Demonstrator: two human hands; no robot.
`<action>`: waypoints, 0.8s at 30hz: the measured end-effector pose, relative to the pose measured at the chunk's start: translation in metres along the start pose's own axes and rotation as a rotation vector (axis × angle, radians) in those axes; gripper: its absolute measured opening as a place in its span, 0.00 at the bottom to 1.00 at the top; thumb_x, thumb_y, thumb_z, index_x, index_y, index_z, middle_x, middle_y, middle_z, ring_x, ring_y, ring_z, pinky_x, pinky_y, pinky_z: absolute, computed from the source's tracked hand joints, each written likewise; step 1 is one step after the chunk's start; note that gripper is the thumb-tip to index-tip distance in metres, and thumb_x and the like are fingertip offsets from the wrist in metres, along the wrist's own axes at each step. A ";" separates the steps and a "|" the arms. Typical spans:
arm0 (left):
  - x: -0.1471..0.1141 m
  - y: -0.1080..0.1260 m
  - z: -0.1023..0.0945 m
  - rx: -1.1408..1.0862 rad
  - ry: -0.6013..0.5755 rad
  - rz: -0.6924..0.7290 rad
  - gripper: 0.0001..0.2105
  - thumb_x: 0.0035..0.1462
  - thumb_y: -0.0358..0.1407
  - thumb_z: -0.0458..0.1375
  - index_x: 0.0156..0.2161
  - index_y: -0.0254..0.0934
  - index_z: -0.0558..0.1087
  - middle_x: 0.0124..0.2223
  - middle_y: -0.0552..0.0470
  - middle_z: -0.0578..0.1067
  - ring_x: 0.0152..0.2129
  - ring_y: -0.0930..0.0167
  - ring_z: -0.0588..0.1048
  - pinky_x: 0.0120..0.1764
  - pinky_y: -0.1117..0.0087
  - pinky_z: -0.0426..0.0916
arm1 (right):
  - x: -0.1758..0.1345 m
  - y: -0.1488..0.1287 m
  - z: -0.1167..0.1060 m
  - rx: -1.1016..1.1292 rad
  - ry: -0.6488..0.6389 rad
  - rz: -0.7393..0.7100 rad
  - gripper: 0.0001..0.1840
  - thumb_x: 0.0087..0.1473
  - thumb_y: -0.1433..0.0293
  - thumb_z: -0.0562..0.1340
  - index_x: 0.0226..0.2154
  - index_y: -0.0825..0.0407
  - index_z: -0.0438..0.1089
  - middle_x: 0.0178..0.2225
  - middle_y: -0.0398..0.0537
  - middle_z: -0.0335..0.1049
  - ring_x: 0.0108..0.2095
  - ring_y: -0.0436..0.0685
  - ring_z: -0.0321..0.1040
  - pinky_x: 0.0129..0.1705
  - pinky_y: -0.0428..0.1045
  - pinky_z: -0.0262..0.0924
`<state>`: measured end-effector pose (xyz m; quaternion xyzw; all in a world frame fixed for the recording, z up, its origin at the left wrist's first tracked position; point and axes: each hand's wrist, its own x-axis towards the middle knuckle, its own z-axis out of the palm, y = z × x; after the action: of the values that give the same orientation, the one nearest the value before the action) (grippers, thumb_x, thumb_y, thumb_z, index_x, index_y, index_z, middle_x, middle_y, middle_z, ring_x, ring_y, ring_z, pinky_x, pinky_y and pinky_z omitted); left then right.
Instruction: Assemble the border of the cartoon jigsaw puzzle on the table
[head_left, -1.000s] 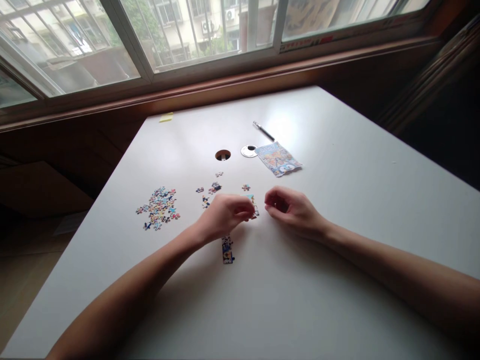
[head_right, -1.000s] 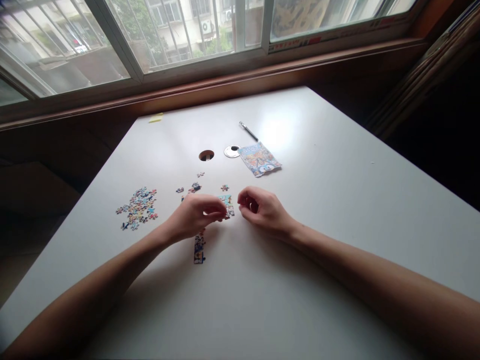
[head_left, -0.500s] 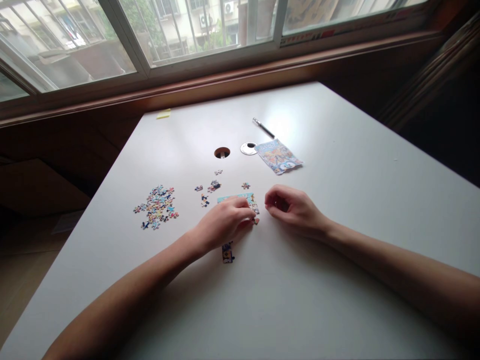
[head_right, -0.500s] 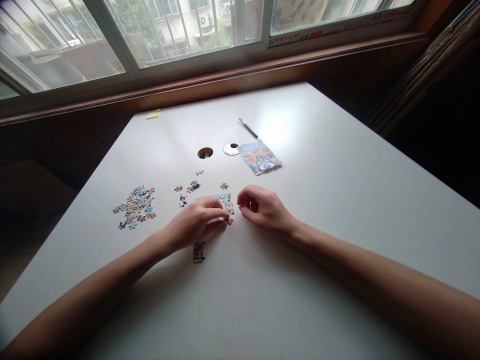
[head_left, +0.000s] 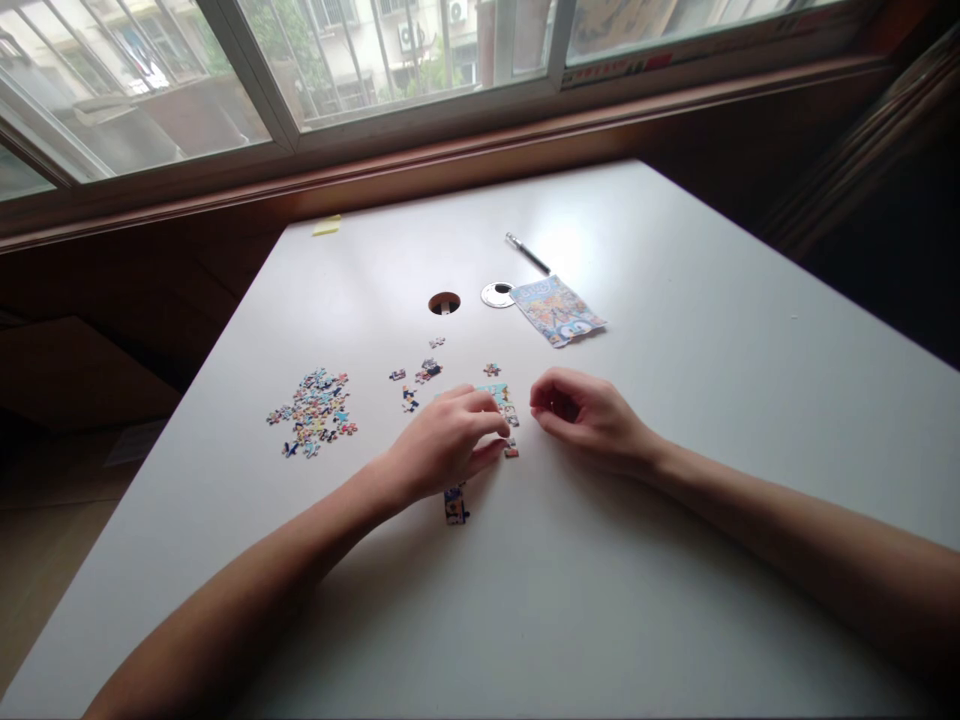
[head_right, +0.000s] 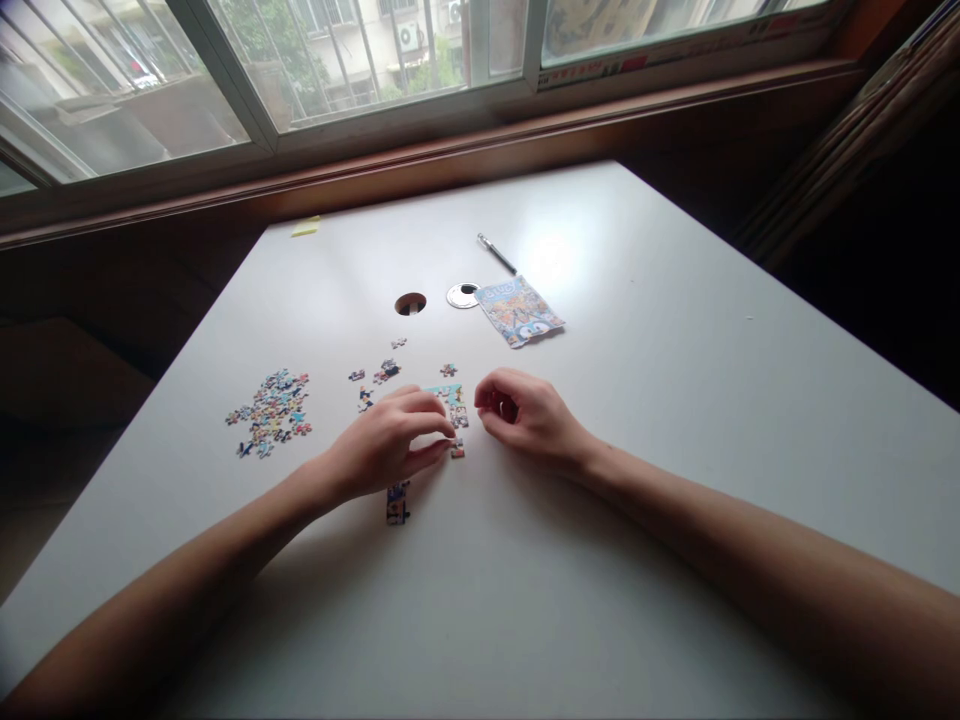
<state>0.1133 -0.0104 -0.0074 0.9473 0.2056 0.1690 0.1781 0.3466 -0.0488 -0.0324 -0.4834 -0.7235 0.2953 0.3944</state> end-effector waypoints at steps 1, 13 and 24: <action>0.000 0.001 0.001 0.014 -0.009 -0.009 0.05 0.62 0.34 0.60 0.39 0.37 0.78 0.39 0.48 0.76 0.37 0.68 0.71 0.40 0.68 0.68 | 0.000 0.000 0.000 -0.001 0.001 -0.002 0.07 0.49 0.78 0.60 0.31 0.50 0.68 0.28 0.41 0.67 0.26 0.49 0.61 0.28 0.46 0.60; 0.001 0.003 0.000 -0.017 -0.119 -0.081 0.06 0.62 0.37 0.61 0.41 0.36 0.74 0.42 0.47 0.74 0.40 0.67 0.71 0.43 0.67 0.67 | 0.001 -0.001 0.000 -0.017 -0.005 -0.001 0.07 0.49 0.78 0.60 0.31 0.50 0.68 0.28 0.41 0.67 0.26 0.49 0.61 0.29 0.46 0.60; 0.003 0.003 -0.005 -0.351 -0.009 -0.238 0.05 0.59 0.26 0.59 0.37 0.36 0.76 0.32 0.55 0.79 0.27 0.76 0.75 0.34 0.76 0.67 | 0.000 -0.002 -0.001 -0.013 -0.018 0.008 0.07 0.49 0.78 0.61 0.31 0.50 0.68 0.28 0.41 0.66 0.26 0.49 0.61 0.28 0.46 0.59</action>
<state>0.1150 -0.0099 -0.0009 0.8716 0.2828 0.1758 0.3598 0.3464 -0.0494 -0.0307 -0.4862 -0.7269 0.2966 0.3838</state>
